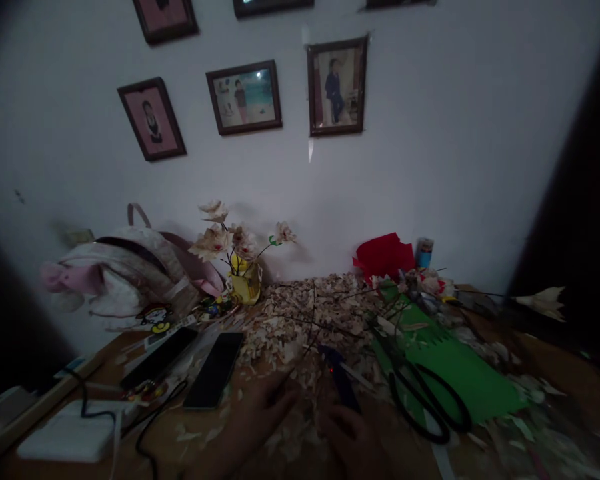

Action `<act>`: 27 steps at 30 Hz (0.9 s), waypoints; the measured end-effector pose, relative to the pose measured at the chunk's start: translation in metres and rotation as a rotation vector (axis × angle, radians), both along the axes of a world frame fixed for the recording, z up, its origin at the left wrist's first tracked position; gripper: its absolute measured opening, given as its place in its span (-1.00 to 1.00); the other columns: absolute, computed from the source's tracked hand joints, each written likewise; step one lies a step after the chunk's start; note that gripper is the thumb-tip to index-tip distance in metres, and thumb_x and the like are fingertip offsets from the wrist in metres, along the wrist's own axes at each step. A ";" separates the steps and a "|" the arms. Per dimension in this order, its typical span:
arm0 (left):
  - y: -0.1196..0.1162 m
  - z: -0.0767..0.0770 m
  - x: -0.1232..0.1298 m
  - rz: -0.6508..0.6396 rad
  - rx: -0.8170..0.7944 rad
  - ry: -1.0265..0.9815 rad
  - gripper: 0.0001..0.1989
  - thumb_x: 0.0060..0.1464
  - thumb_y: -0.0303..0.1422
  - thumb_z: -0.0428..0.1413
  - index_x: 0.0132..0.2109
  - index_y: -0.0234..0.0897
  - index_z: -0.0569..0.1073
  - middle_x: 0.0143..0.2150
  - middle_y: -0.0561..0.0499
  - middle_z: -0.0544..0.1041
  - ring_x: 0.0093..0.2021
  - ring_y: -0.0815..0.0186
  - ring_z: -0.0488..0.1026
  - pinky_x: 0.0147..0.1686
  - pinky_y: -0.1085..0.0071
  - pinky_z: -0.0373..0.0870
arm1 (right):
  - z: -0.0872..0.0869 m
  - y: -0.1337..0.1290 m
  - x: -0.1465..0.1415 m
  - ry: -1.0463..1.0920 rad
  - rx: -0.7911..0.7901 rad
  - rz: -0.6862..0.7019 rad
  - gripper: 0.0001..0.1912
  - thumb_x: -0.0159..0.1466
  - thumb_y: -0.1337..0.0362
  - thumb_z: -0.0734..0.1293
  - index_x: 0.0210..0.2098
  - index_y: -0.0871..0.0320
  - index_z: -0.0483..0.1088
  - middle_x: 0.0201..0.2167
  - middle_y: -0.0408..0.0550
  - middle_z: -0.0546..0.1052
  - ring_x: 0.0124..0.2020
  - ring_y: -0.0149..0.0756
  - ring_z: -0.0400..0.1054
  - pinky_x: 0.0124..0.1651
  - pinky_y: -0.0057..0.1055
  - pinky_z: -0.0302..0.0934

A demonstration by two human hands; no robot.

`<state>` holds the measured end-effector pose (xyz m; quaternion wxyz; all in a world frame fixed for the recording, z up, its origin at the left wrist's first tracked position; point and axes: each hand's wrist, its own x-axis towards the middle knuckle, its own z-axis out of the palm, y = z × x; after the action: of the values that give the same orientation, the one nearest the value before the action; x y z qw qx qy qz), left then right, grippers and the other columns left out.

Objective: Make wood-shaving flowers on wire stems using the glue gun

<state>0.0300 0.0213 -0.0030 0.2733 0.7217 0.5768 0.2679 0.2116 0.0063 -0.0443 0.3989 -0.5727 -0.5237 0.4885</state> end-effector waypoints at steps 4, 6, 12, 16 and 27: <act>-0.003 -0.005 0.015 -0.065 -0.198 -0.152 -0.81 -0.09 -0.29 0.10 -0.34 -0.31 0.47 -0.54 0.18 0.30 -0.50 0.45 0.17 -0.52 0.54 0.05 | -0.009 0.003 -0.003 0.051 -0.017 0.090 -0.73 -0.01 0.05 0.31 -0.48 0.12 0.46 -0.49 -0.10 0.54 -0.35 -0.22 0.41 -0.29 -0.44 0.25; -0.005 -0.005 0.020 -0.095 -0.238 -0.180 -0.84 -0.10 -0.32 0.09 -0.38 -0.33 0.45 -0.56 0.20 0.22 -0.52 0.46 0.11 -0.53 0.54 0.02 | -0.008 0.003 -0.003 0.051 -0.023 0.092 -0.71 -0.02 0.04 0.31 -0.46 0.13 0.46 -0.46 -0.10 0.54 -0.31 -0.20 0.41 -0.26 -0.43 0.25; -0.002 -0.016 0.023 -0.124 -0.316 -0.430 -0.86 -0.11 -0.33 0.02 -0.53 -0.29 0.30 -0.60 0.19 0.13 -0.53 0.46 0.04 -0.53 0.51 0.01 | -0.005 0.000 -0.001 0.048 -0.076 0.084 -0.69 -0.01 0.00 0.29 -0.48 0.12 0.43 -0.47 -0.11 0.53 -0.34 -0.23 0.41 -0.28 -0.44 0.25; 0.002 -0.026 0.022 -0.136 -0.312 -0.500 -0.80 -0.13 -0.25 0.05 -0.54 -0.27 0.26 -0.58 0.18 0.14 -0.53 0.45 0.06 -0.54 0.51 0.00 | -0.006 0.002 0.000 0.054 -0.039 0.030 -0.76 -0.07 0.06 0.31 -0.56 0.11 0.41 -0.54 -0.13 0.52 -0.39 -0.23 0.40 -0.32 -0.42 0.25; -0.004 -0.030 0.023 -0.147 -0.328 -0.551 -0.85 -0.11 -0.31 0.09 -0.46 -0.32 0.44 -0.54 0.16 0.30 -0.46 0.43 0.18 -0.44 0.54 0.12 | 0.009 -0.002 -0.001 -0.044 0.000 0.144 -0.74 -0.02 0.07 0.28 -0.51 0.12 0.47 -0.46 -0.09 0.56 -0.31 -0.19 0.42 -0.25 -0.43 0.26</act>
<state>0.0532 0.0173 -0.0334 0.5502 0.6082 0.4630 0.3362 0.2101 0.0038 -0.0348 0.3511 -0.5440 -0.5721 0.5035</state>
